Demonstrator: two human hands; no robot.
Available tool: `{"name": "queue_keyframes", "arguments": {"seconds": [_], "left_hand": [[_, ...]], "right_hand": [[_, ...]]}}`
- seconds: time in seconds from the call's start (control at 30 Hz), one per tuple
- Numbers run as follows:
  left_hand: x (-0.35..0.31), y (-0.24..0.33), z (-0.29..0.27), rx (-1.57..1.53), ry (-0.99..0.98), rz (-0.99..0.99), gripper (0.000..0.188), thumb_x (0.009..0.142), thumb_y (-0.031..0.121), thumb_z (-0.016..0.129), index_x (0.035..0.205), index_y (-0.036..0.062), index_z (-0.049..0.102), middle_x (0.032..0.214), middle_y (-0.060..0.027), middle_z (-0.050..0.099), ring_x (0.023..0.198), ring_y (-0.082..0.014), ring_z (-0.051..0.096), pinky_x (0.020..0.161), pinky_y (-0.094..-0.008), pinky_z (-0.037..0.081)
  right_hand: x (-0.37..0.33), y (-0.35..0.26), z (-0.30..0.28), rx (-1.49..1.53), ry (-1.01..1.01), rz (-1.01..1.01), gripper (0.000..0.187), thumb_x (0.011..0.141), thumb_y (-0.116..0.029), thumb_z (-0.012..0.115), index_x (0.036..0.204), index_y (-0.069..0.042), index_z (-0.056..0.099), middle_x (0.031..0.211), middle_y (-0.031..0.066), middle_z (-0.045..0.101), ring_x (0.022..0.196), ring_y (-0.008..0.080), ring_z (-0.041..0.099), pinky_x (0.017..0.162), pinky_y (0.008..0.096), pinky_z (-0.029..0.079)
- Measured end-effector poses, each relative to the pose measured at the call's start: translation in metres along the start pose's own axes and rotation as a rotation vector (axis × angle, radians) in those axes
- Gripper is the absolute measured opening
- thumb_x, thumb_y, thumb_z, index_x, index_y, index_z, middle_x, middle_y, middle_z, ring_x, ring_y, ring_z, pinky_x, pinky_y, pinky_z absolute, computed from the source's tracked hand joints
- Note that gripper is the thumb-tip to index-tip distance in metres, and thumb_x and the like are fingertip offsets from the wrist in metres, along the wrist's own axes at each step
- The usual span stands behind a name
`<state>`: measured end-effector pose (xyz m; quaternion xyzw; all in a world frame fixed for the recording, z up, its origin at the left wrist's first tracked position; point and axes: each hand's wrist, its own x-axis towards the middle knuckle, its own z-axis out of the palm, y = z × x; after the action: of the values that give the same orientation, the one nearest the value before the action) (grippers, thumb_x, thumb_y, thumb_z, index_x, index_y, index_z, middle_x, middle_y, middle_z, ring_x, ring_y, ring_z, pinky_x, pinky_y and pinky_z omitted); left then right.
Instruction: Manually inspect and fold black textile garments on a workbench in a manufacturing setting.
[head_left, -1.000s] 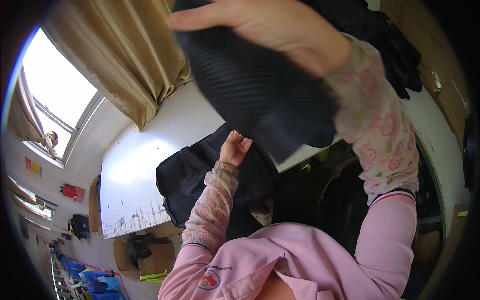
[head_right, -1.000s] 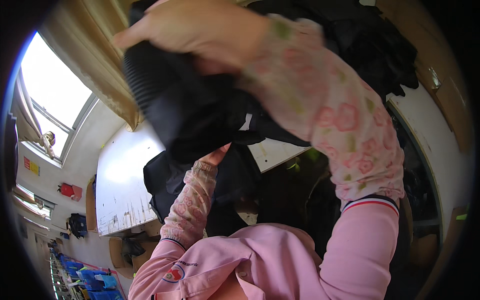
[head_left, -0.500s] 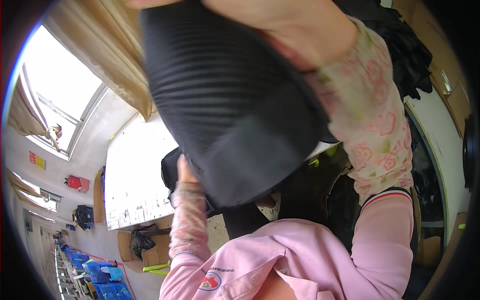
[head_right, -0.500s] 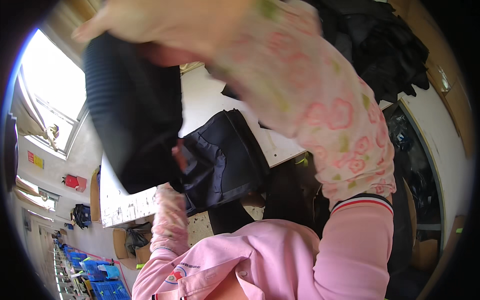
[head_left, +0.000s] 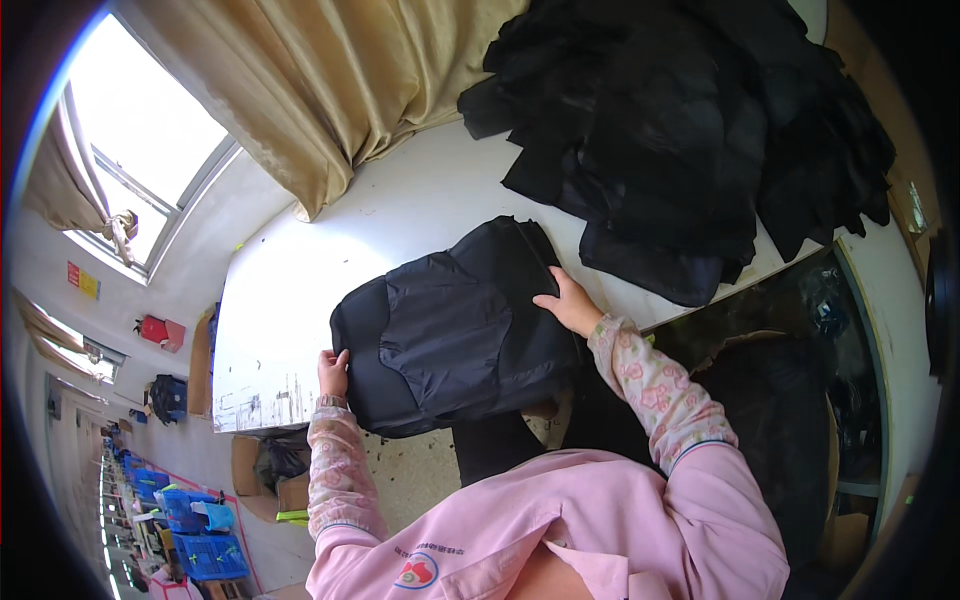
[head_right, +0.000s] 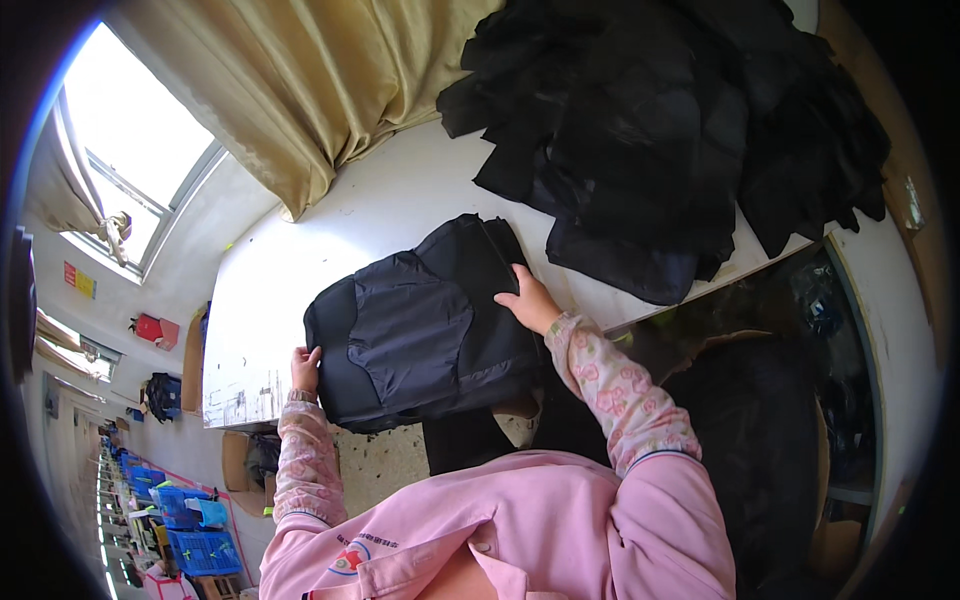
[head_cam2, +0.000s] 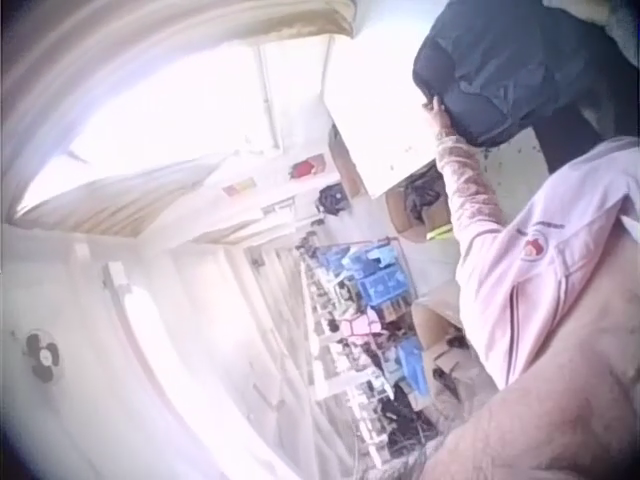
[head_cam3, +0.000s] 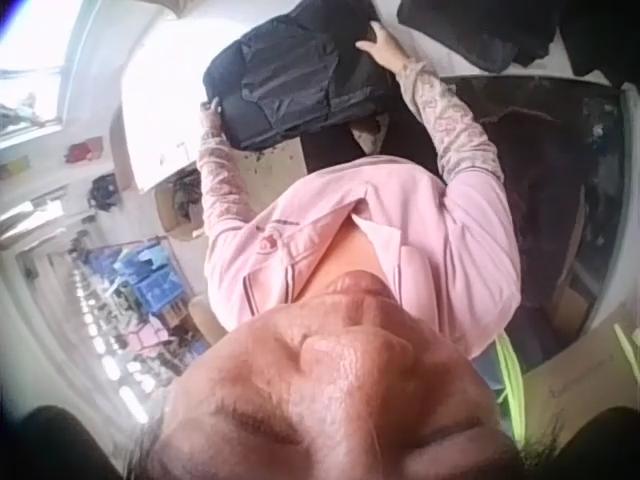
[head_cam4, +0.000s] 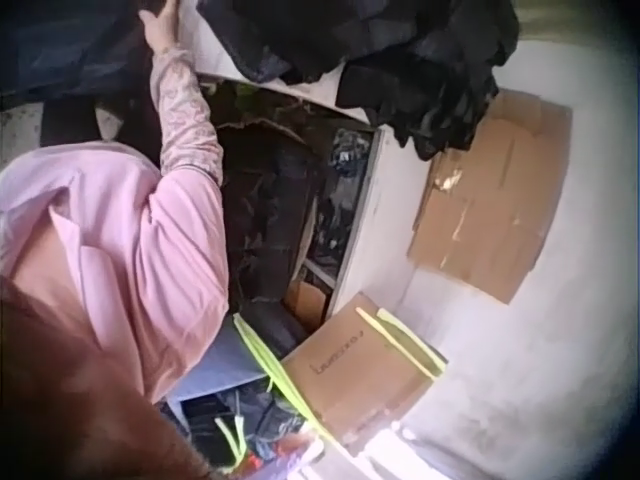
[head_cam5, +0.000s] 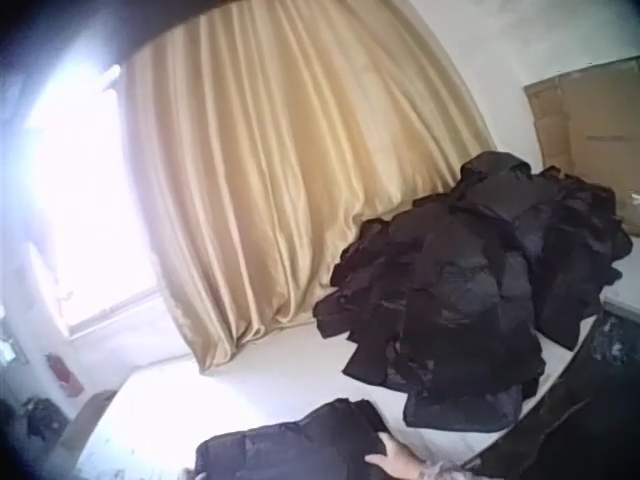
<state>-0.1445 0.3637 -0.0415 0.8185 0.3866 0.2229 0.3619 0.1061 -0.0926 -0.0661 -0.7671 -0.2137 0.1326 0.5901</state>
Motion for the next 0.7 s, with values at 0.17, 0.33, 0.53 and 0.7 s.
{"name": "queue_keyframes", "arguments": {"seconds": [0.17,0.33,0.53,0.7], "left_hand": [[-0.055,0.166,0.037,0.344,0.272,0.639,0.037,0.08,0.016,0.07,0.111,0.0015,0.054,0.114,-0.0174,0.057,0.107,-0.038,0.053,0.092,-0.0446,0.042],[-0.165,0.249,0.143,0.219,-0.449,1.014,0.066,0.078,0.034,0.074,0.134,0.012,0.047,0.146,-0.0211,0.032,0.136,-0.0408,0.028,0.108,-0.056,0.025],[-0.197,0.222,0.194,0.545,-0.649,1.126,0.082,0.078,0.062,0.059,0.146,0.0234,0.034,0.153,-0.0212,0.019,0.142,-0.0401,0.016,0.105,-0.0681,0.015],[-0.198,0.219,0.193,0.534,-0.657,1.131,0.082,0.078,0.063,0.059,0.146,0.0247,0.034,0.153,-0.0205,0.02,0.141,-0.0403,0.017,0.104,-0.0693,0.017]], "right_hand": [[-0.012,0.007,-0.007,-0.111,0.094,-0.033,0.069,0.081,-0.021,0.071,0.135,0.002,0.037,0.122,0.0272,0.056,0.113,0.0398,0.055,0.095,0.0398,0.045],[-0.01,0.007,-0.006,-0.042,0.081,-0.05,0.068,0.081,-0.028,0.072,0.133,0.002,0.041,0.121,0.0277,0.056,0.113,0.0406,0.055,0.094,0.0407,0.045],[0.021,-0.032,-0.034,-0.292,0.139,0.03,0.057,0.079,-0.053,0.067,0.108,-0.004,0.061,0.081,0.0132,0.068,0.078,0.0303,0.066,0.069,0.0397,0.051],[0.117,-0.028,-0.011,-0.344,0.037,0.026,0.05,0.076,-0.049,0.068,0.085,0.0,0.067,0.076,0.0136,0.067,0.07,0.0282,0.064,0.065,0.0389,0.05]]}}
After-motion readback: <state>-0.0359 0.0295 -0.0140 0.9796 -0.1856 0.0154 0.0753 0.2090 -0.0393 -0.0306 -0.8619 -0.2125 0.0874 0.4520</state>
